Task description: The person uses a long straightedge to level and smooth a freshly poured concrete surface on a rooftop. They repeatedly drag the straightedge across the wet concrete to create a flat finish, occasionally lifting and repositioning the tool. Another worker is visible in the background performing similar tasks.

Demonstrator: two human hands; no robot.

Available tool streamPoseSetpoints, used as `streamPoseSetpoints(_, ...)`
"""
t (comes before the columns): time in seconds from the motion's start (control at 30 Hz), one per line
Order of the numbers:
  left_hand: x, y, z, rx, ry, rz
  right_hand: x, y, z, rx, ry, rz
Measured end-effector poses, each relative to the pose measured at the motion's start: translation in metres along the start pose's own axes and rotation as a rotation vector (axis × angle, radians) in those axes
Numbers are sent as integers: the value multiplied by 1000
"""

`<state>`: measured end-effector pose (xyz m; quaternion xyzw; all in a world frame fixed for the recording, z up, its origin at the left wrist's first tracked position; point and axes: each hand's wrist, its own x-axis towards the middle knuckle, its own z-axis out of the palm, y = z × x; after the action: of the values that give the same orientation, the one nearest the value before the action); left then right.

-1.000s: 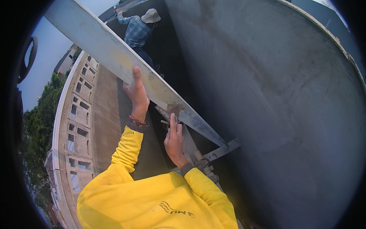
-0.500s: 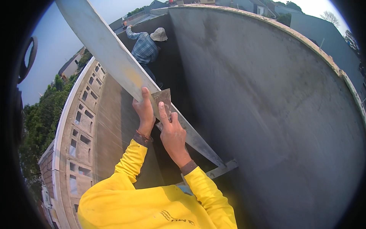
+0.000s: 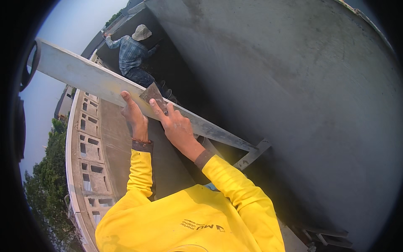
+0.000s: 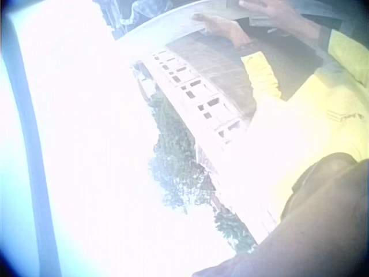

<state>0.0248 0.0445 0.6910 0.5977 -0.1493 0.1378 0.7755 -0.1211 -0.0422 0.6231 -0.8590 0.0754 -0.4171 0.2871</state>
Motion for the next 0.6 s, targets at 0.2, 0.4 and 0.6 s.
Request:
streamPoseSetpoints(0.2,28,-14,-26,61,124,86,-175,57,36,83,-320,417)
streamPoseSetpoints(0.4,24,-10,-16,-14,68,102,-33,10,10,118,-6,69)
streamPoseSetpoints(0.6,24,-11,-40,79,-28,212,106,-80,8,149,-39,-279)
